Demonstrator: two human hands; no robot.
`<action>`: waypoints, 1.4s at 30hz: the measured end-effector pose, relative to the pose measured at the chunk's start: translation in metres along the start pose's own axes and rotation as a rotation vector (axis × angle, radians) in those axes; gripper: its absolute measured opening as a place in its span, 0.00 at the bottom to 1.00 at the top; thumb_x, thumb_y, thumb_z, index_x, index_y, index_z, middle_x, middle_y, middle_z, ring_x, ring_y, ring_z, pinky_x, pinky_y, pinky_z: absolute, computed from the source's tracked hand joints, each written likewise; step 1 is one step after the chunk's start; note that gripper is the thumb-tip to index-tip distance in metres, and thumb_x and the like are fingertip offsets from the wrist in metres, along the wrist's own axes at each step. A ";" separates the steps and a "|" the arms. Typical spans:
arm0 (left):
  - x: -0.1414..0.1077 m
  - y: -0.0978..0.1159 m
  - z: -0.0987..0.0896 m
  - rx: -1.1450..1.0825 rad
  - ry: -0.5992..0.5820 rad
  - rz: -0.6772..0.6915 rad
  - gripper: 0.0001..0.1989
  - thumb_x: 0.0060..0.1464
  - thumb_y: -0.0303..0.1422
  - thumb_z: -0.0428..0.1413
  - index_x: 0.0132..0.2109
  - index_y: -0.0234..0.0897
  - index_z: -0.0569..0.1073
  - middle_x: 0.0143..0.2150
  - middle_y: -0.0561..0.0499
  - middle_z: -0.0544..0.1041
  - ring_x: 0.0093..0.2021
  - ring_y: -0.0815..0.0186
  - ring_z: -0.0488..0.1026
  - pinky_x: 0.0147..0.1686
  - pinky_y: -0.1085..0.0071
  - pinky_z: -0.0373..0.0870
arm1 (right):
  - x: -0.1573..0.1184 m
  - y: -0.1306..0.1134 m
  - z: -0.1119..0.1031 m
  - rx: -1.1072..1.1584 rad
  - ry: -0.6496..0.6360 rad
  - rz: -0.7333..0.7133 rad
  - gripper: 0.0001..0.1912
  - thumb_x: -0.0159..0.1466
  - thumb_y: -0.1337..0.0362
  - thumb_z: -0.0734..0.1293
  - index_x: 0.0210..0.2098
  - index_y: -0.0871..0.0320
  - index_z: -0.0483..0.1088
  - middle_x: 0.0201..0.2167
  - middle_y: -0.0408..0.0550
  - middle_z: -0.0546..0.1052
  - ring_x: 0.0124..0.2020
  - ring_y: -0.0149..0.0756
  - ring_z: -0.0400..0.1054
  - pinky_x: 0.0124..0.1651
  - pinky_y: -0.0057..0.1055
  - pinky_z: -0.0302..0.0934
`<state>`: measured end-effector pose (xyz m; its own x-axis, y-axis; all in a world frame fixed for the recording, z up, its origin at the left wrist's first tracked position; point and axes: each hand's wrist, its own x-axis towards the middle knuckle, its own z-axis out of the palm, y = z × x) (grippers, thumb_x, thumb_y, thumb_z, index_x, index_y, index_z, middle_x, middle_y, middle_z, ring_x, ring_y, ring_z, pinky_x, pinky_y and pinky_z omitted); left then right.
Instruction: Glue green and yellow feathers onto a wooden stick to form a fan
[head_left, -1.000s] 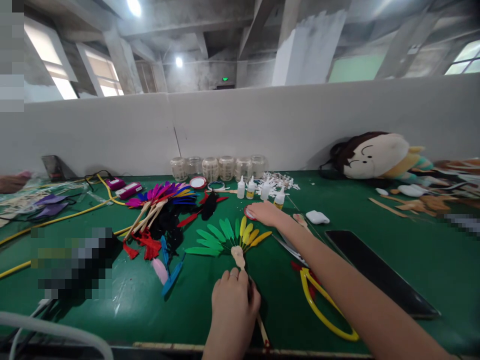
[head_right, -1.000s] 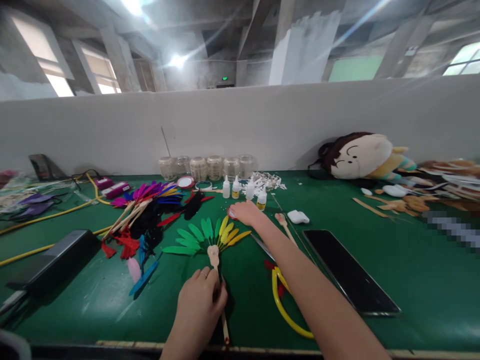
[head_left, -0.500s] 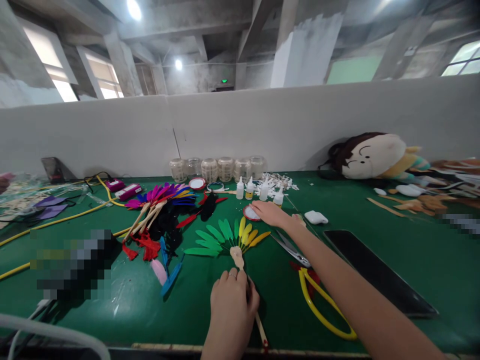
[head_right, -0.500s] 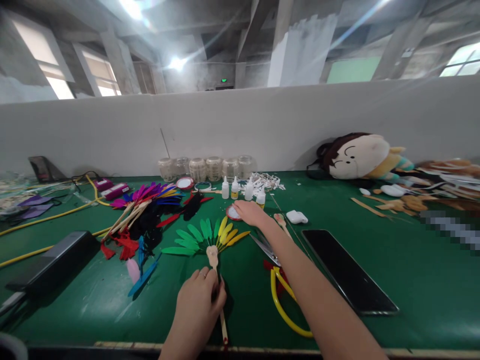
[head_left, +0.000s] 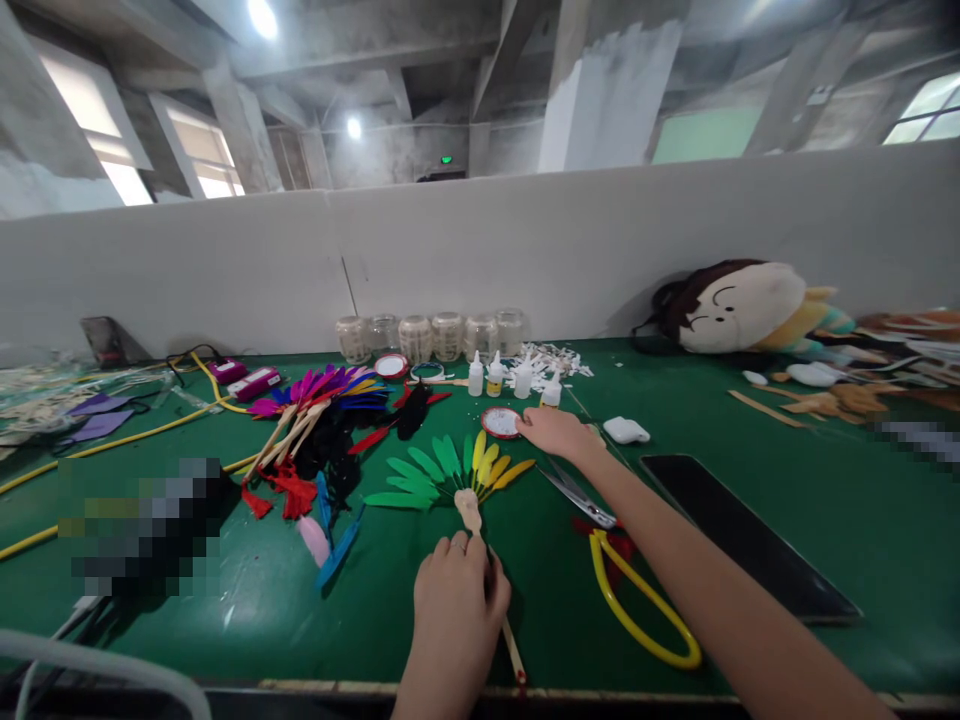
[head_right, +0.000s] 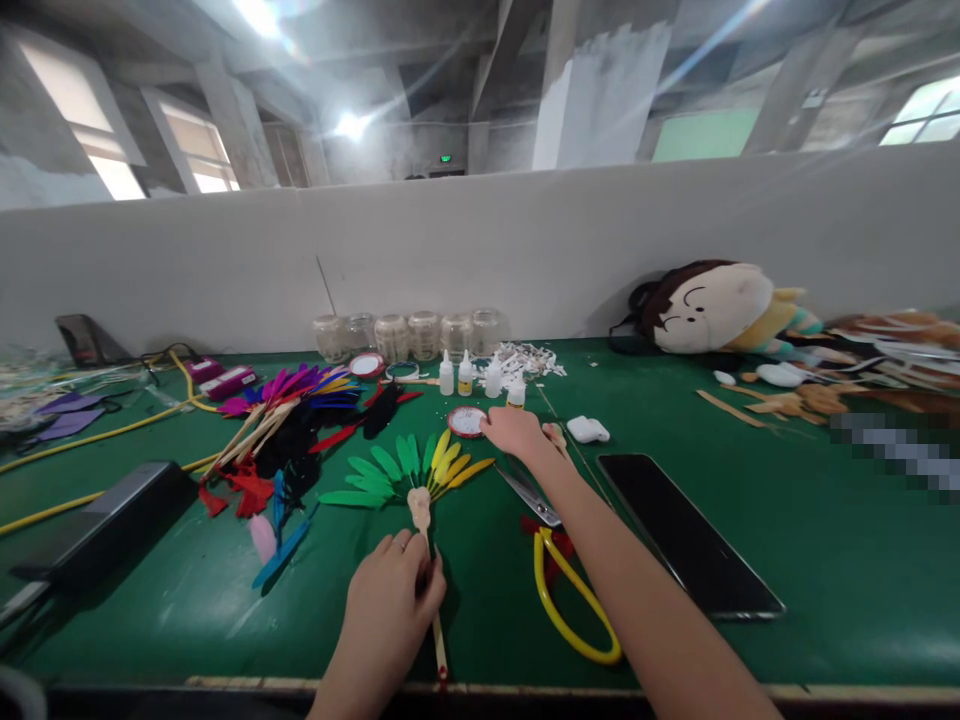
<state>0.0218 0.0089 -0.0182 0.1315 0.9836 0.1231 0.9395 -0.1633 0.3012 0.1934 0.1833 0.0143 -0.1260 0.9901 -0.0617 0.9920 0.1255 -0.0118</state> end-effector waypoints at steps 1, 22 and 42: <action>0.000 0.000 0.000 0.000 0.000 0.001 0.10 0.54 0.30 0.44 0.32 0.38 0.70 0.31 0.51 0.72 0.34 0.63 0.67 0.32 0.69 0.57 | 0.000 -0.001 -0.001 0.005 -0.018 0.004 0.18 0.62 0.58 0.52 0.32 0.61 0.68 0.33 0.55 0.74 0.35 0.43 0.68 0.30 0.29 0.53; -0.001 -0.001 0.001 0.009 0.032 0.018 0.10 0.54 0.30 0.45 0.30 0.38 0.69 0.30 0.51 0.71 0.33 0.64 0.67 0.30 0.69 0.55 | 0.003 0.010 -0.002 -0.012 -0.034 0.028 0.17 0.60 0.59 0.53 0.32 0.61 0.70 0.36 0.56 0.74 0.36 0.44 0.68 0.32 0.30 0.56; -0.003 -0.001 0.001 0.006 0.038 0.012 0.10 0.54 0.30 0.45 0.31 0.38 0.70 0.30 0.51 0.72 0.33 0.64 0.67 0.30 0.69 0.55 | 0.000 -0.008 0.001 0.033 0.057 -0.121 0.14 0.63 0.57 0.52 0.37 0.60 0.62 0.39 0.54 0.72 0.36 0.39 0.67 0.28 0.27 0.50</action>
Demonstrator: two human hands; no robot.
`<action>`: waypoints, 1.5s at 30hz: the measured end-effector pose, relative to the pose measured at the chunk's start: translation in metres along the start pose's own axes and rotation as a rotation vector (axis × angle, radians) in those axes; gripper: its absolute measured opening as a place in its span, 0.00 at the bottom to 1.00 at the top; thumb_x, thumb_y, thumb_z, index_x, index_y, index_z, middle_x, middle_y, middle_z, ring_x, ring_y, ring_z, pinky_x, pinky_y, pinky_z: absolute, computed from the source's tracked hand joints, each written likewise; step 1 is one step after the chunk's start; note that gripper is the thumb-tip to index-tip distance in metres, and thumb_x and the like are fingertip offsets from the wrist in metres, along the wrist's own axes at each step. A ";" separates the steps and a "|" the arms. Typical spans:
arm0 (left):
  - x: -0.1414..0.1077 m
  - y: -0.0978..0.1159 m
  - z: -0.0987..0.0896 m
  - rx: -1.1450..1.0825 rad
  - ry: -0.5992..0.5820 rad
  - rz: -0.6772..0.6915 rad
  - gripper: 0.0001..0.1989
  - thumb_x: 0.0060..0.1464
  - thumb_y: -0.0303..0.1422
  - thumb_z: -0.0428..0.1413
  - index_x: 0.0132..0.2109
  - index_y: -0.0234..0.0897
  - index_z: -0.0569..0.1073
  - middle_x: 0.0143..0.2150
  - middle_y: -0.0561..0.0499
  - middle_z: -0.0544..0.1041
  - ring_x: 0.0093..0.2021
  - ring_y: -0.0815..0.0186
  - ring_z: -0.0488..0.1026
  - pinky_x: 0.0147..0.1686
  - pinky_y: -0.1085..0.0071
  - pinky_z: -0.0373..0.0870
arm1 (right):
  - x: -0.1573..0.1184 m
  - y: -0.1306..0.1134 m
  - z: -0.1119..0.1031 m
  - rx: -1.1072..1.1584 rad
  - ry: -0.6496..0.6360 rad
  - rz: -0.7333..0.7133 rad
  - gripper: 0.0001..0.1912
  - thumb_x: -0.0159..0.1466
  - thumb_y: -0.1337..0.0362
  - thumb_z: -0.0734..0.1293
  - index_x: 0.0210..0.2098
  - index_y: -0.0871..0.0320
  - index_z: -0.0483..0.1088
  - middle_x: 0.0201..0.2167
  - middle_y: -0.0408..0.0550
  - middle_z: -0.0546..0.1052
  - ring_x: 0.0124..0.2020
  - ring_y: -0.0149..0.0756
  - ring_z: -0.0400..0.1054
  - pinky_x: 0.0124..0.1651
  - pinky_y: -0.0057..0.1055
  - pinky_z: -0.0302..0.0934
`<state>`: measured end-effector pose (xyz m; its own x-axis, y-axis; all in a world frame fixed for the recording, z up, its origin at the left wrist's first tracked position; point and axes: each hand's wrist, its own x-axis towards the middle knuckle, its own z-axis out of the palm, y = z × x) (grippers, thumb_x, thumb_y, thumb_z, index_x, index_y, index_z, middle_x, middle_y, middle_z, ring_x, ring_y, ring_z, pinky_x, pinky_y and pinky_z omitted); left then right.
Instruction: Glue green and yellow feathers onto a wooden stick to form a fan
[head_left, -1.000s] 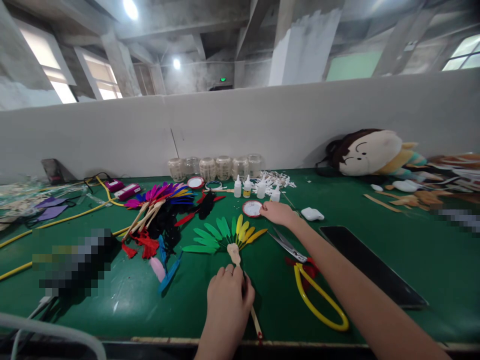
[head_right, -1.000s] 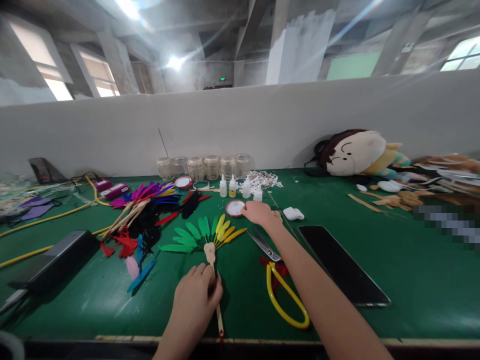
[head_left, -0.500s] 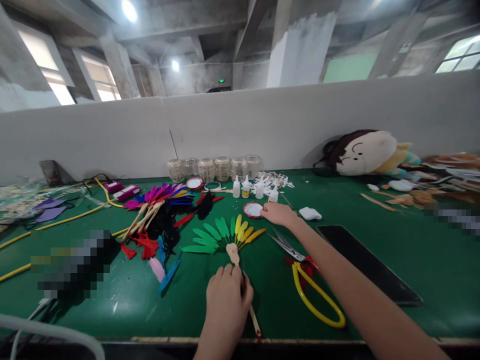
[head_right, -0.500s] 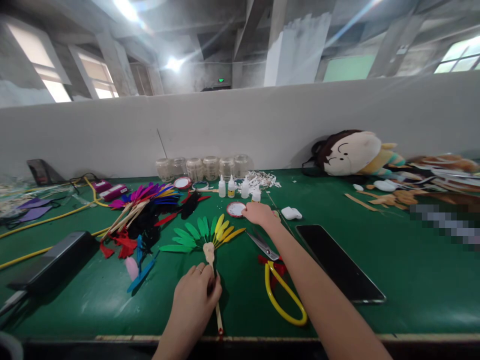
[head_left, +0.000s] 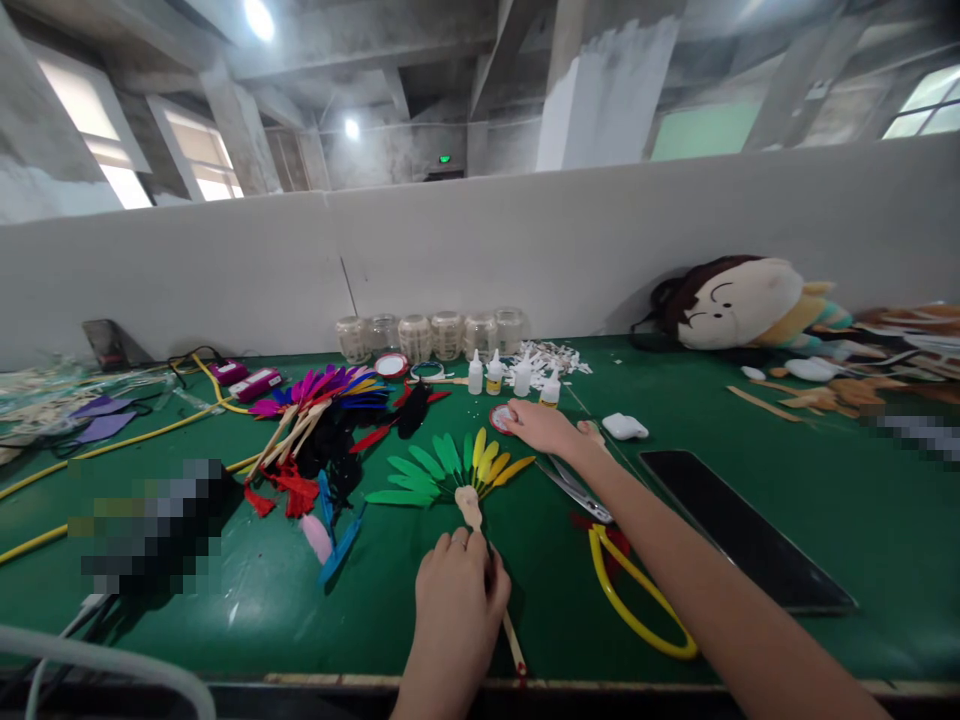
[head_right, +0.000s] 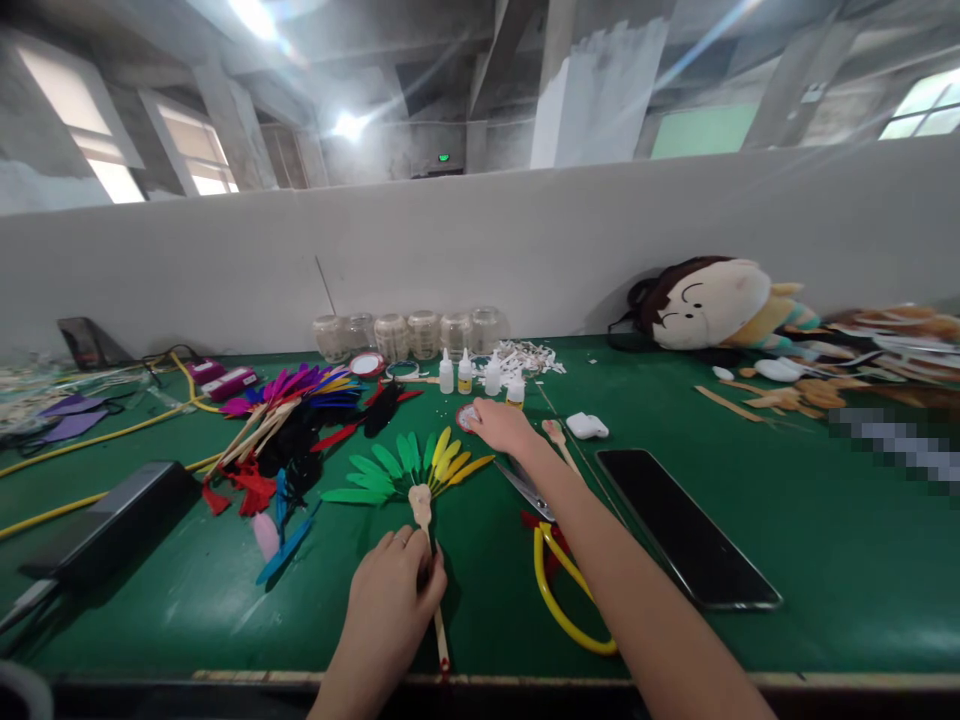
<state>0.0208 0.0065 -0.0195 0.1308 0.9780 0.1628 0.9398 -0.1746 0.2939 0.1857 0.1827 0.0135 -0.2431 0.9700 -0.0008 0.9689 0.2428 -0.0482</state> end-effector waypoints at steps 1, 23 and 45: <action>0.000 0.000 0.000 0.001 0.000 -0.001 0.10 0.54 0.30 0.45 0.31 0.38 0.70 0.30 0.51 0.72 0.33 0.64 0.67 0.30 0.69 0.55 | 0.001 -0.001 0.001 0.006 0.003 -0.010 0.14 0.63 0.57 0.52 0.37 0.60 0.62 0.38 0.54 0.72 0.35 0.39 0.67 0.28 0.27 0.49; 0.002 0.000 0.001 0.000 -0.001 -0.002 0.09 0.53 0.30 0.45 0.30 0.38 0.69 0.30 0.51 0.72 0.33 0.64 0.67 0.31 0.69 0.56 | 0.009 0.003 0.002 0.074 0.062 -0.008 0.15 0.65 0.58 0.51 0.33 0.58 0.62 0.31 0.49 0.73 0.28 0.34 0.65 0.25 0.26 0.45; 0.002 0.000 -0.001 0.009 -0.011 -0.002 0.09 0.53 0.29 0.45 0.31 0.37 0.70 0.30 0.50 0.72 0.33 0.64 0.67 0.30 0.70 0.56 | 0.015 -0.003 0.013 -0.016 -0.003 -0.149 0.14 0.65 0.62 0.50 0.35 0.59 0.63 0.38 0.51 0.73 0.35 0.36 0.67 0.30 0.27 0.50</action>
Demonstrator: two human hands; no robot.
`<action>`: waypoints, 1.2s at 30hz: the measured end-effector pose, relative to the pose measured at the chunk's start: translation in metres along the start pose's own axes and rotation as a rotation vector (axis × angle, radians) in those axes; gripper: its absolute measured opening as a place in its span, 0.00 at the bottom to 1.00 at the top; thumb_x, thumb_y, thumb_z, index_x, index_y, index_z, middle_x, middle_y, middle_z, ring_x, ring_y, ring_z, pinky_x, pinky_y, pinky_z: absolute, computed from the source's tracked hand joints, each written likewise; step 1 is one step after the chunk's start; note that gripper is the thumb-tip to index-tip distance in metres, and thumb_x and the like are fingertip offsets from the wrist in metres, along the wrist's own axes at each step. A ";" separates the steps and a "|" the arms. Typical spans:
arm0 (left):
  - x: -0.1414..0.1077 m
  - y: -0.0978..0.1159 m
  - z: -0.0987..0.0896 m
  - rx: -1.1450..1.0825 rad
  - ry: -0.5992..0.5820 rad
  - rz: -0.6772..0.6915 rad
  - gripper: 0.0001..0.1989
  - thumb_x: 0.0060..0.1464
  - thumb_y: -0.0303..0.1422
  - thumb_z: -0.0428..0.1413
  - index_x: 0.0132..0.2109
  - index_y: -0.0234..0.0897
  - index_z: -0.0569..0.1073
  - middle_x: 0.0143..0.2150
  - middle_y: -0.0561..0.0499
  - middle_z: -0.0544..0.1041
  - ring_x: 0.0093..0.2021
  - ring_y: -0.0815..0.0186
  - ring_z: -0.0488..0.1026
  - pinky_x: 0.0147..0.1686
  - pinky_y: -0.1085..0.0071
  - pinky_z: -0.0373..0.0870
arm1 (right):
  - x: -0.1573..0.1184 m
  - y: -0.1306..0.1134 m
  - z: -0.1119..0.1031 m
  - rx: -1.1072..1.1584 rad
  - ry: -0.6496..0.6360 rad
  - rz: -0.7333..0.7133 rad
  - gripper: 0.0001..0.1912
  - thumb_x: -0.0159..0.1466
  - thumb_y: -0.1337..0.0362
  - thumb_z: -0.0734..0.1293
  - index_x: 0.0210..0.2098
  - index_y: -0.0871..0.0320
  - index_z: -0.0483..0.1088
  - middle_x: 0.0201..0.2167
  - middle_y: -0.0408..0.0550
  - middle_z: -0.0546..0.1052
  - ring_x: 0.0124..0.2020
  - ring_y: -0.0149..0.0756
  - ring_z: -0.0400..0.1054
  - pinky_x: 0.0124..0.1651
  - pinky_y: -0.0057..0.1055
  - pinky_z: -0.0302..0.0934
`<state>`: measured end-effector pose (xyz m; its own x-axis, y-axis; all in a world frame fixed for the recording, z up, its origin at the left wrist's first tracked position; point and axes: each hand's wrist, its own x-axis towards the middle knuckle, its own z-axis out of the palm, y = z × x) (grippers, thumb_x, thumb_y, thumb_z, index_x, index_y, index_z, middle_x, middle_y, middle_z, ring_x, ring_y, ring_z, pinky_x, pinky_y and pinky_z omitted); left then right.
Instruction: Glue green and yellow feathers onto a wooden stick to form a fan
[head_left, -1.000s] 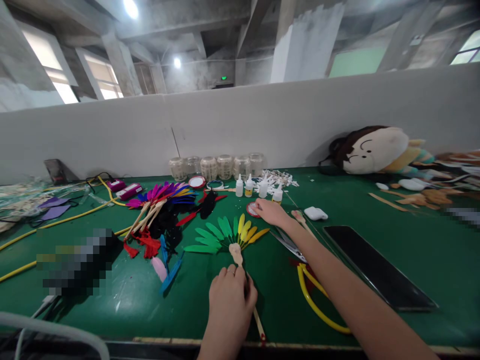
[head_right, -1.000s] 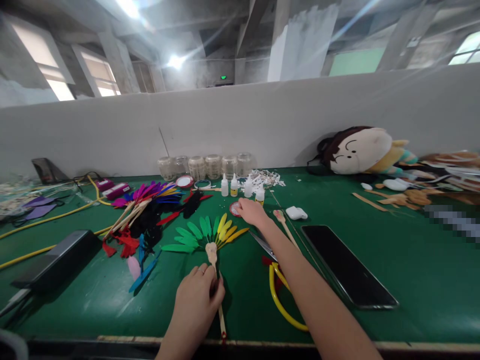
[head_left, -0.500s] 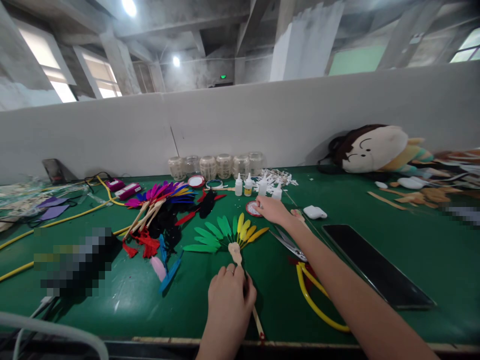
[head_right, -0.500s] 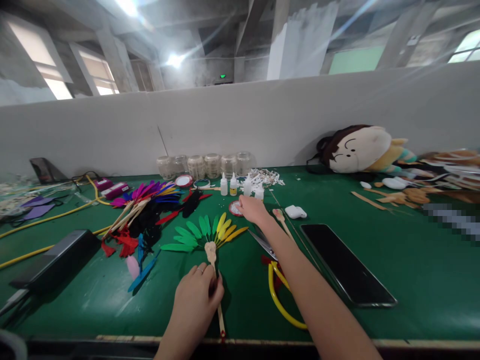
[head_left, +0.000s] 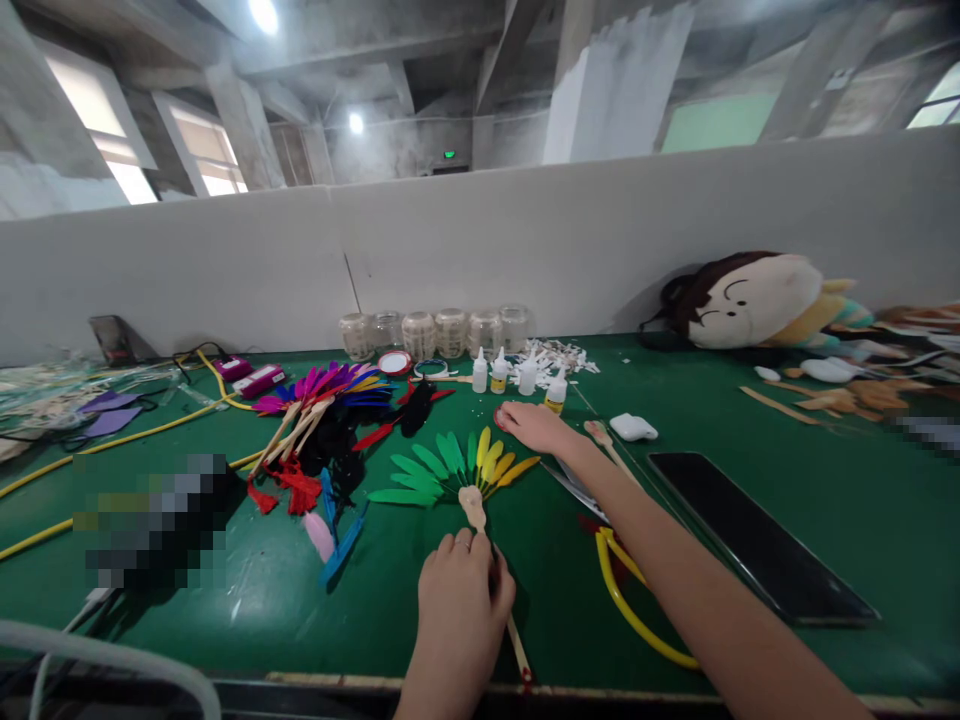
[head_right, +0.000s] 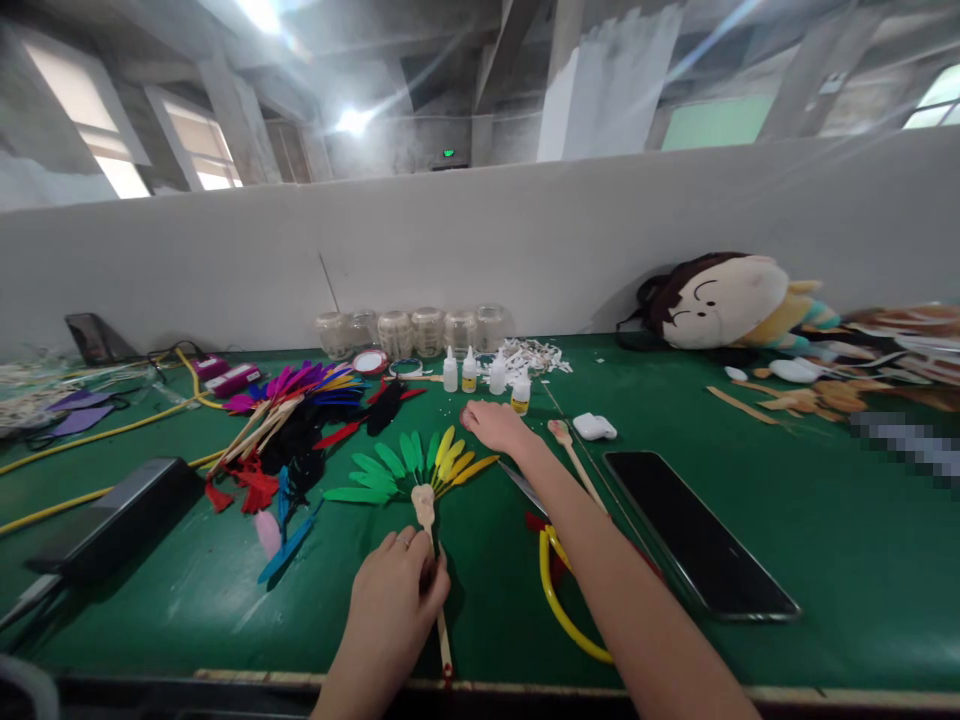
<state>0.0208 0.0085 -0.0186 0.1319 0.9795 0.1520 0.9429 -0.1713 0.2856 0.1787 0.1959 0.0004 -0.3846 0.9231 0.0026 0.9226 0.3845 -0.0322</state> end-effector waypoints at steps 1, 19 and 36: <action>0.000 0.000 0.000 -0.001 0.002 -0.002 0.09 0.53 0.29 0.45 0.31 0.38 0.70 0.30 0.50 0.72 0.33 0.64 0.67 0.30 0.70 0.56 | 0.001 0.000 0.000 -0.008 -0.011 0.000 0.14 0.65 0.62 0.50 0.36 0.59 0.63 0.39 0.52 0.72 0.36 0.37 0.67 0.31 0.27 0.50; 0.000 -0.001 0.001 -0.026 -0.022 -0.015 0.10 0.53 0.29 0.44 0.32 0.38 0.70 0.31 0.51 0.72 0.34 0.63 0.68 0.32 0.68 0.57 | 0.011 -0.013 -0.019 -0.294 -0.171 -0.088 0.12 0.61 0.70 0.55 0.40 0.63 0.67 0.40 0.59 0.74 0.39 0.45 0.69 0.37 0.35 0.55; 0.001 -0.002 0.002 -0.028 -0.027 -0.011 0.09 0.53 0.31 0.45 0.32 0.38 0.70 0.31 0.51 0.72 0.34 0.63 0.67 0.30 0.69 0.57 | 0.016 0.002 -0.015 -0.157 -0.107 -0.130 0.13 0.60 0.66 0.54 0.31 0.61 0.69 0.32 0.54 0.75 0.29 0.37 0.67 0.29 0.28 0.49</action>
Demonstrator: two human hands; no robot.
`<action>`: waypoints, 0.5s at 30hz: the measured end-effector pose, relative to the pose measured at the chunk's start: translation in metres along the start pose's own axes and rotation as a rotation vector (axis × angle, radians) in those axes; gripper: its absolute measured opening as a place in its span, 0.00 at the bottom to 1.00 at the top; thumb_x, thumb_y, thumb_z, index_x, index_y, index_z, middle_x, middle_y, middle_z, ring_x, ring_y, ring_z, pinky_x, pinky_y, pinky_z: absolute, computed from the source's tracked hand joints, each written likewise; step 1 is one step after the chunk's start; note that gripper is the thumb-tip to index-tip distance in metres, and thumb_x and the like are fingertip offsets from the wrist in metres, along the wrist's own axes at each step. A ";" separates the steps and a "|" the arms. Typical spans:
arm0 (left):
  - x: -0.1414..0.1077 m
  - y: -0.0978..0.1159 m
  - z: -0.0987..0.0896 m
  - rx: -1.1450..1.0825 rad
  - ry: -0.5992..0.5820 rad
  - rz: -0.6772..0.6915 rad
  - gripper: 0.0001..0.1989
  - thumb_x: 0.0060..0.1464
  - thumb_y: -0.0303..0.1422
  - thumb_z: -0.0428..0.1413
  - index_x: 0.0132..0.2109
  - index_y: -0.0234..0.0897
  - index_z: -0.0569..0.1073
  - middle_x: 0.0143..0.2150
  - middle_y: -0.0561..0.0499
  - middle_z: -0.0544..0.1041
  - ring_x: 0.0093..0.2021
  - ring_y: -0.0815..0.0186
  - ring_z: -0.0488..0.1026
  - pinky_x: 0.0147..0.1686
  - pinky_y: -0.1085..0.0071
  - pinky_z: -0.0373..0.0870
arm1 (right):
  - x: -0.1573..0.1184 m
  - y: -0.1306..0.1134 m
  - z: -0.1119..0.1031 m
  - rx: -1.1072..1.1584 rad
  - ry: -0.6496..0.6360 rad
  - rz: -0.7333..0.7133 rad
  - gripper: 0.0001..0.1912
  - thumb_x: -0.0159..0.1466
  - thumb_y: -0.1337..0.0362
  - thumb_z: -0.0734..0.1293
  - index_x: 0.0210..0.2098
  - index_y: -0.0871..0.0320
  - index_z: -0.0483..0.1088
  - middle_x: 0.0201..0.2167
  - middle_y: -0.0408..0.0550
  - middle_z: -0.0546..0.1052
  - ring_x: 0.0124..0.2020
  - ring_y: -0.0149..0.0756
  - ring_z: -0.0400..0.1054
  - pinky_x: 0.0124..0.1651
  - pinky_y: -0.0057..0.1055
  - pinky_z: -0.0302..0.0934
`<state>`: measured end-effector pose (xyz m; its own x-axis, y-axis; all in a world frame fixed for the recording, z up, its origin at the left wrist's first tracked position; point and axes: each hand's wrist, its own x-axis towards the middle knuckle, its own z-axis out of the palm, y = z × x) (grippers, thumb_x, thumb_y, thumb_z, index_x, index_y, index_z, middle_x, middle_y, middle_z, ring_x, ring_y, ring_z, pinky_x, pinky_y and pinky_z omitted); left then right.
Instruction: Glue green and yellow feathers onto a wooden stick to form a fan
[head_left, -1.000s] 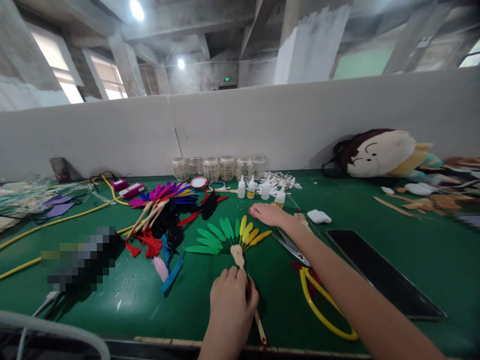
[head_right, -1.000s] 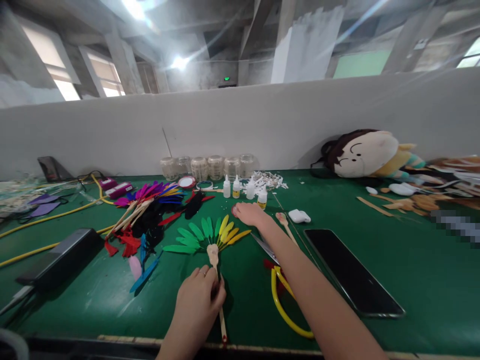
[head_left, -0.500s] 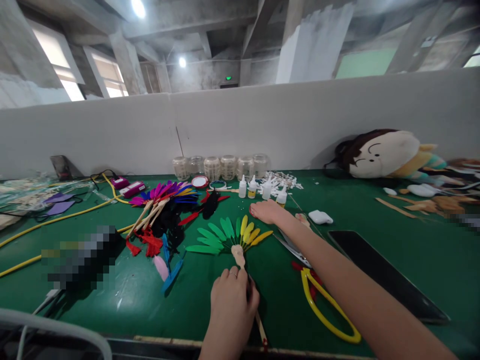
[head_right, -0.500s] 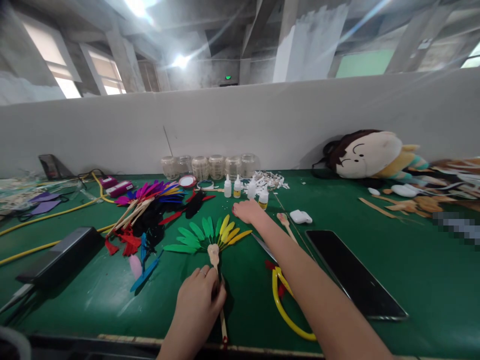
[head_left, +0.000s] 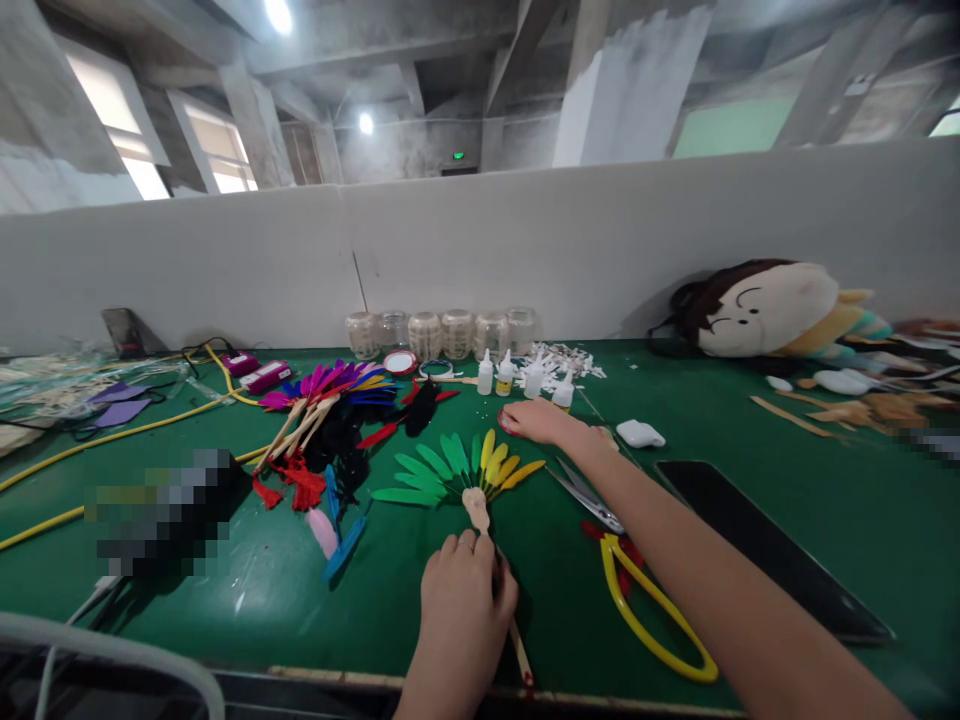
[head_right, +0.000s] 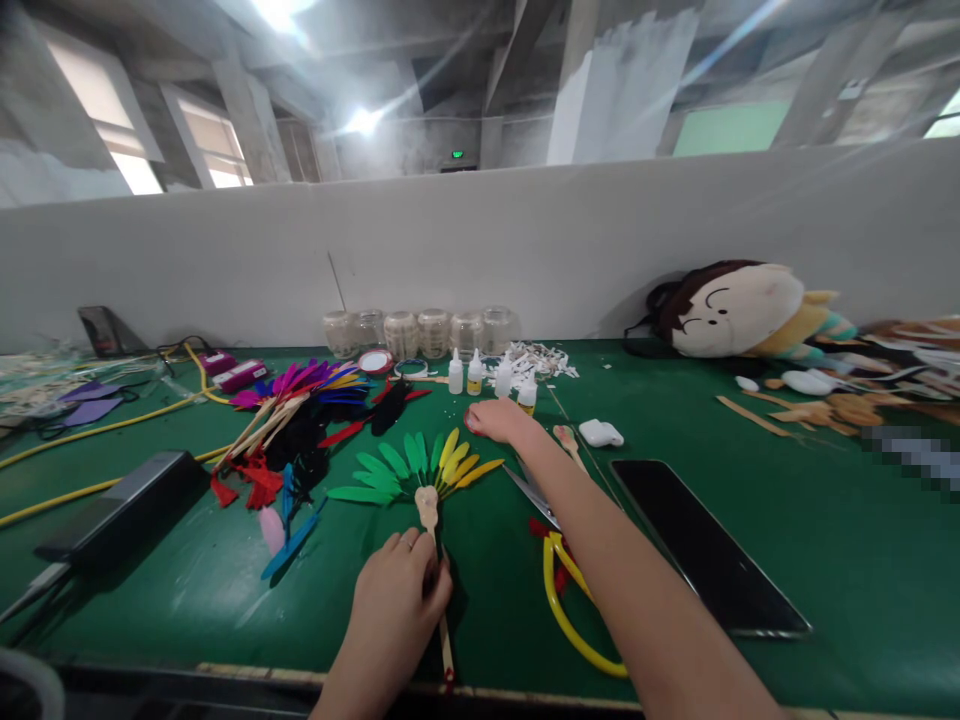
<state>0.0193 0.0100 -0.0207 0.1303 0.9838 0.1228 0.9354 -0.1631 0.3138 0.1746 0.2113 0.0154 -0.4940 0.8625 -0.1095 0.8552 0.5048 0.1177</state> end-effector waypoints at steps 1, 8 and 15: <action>0.000 0.000 0.000 -0.002 0.003 -0.002 0.09 0.53 0.31 0.45 0.32 0.38 0.70 0.31 0.51 0.72 0.34 0.63 0.67 0.31 0.69 0.57 | 0.001 0.002 0.002 0.019 0.014 -0.002 0.13 0.60 0.66 0.54 0.29 0.61 0.69 0.31 0.53 0.75 0.29 0.37 0.66 0.28 0.28 0.48; 0.001 0.001 -0.002 -0.011 -0.010 -0.002 0.10 0.54 0.31 0.45 0.32 0.38 0.70 0.32 0.51 0.72 0.35 0.63 0.68 0.31 0.69 0.57 | 0.002 0.019 0.015 0.212 0.152 0.046 0.11 0.57 0.64 0.55 0.21 0.59 0.63 0.22 0.47 0.69 0.22 0.31 0.58 0.26 0.27 0.41; 0.000 0.001 -0.001 -0.006 0.001 -0.002 0.10 0.53 0.31 0.44 0.31 0.38 0.70 0.31 0.51 0.72 0.34 0.63 0.68 0.31 0.69 0.57 | 0.000 0.024 0.021 0.548 0.236 0.098 0.12 0.55 0.59 0.56 0.18 0.58 0.57 0.17 0.41 0.62 0.20 0.29 0.54 0.25 0.27 0.42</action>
<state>0.0199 0.0101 -0.0190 0.1277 0.9841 0.1231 0.9337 -0.1612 0.3197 0.1986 0.2224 -0.0023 -0.3764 0.9205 0.1051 0.8240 0.3845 -0.4161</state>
